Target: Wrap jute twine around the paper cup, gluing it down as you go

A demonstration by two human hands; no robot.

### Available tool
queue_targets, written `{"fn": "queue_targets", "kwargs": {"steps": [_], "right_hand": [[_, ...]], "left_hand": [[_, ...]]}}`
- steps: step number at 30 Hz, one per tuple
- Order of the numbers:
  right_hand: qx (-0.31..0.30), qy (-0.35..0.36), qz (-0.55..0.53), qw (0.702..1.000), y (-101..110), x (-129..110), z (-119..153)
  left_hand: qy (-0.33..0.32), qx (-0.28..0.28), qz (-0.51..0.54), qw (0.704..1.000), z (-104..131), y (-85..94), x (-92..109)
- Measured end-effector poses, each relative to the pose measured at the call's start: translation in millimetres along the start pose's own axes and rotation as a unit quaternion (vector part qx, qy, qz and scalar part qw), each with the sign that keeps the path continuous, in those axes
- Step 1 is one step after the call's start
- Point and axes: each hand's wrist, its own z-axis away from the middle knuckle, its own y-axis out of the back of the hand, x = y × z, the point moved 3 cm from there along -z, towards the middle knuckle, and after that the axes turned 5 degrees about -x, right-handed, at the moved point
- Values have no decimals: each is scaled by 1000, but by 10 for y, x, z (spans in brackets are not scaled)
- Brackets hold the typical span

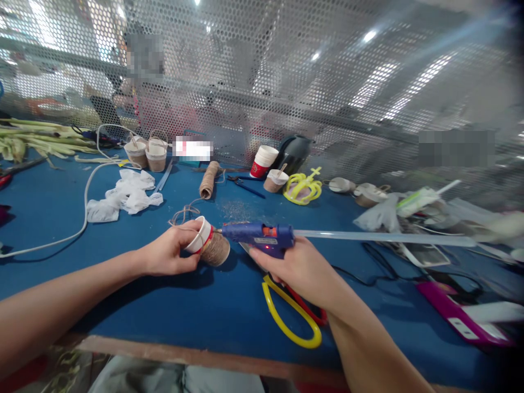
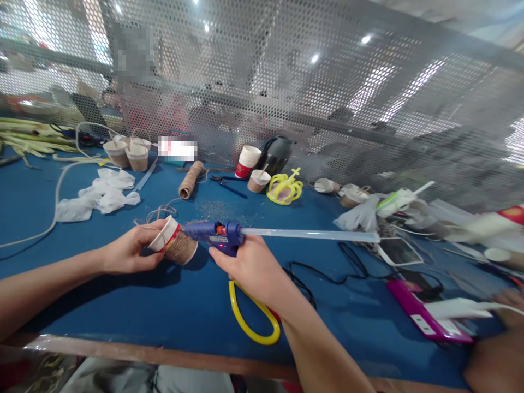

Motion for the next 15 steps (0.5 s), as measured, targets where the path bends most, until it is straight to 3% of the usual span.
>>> {"fn": "queue_targets", "kwargs": {"steps": [8, 15], "right_hand": [[1, -9, 9, 1000, 0, 11, -14], [-10, 39, 22, 999, 5, 1, 21]], "left_hand": [[7, 4, -9, 1000, -8, -5, -1], [8, 0, 4, 1000, 1, -4, -5]]}}
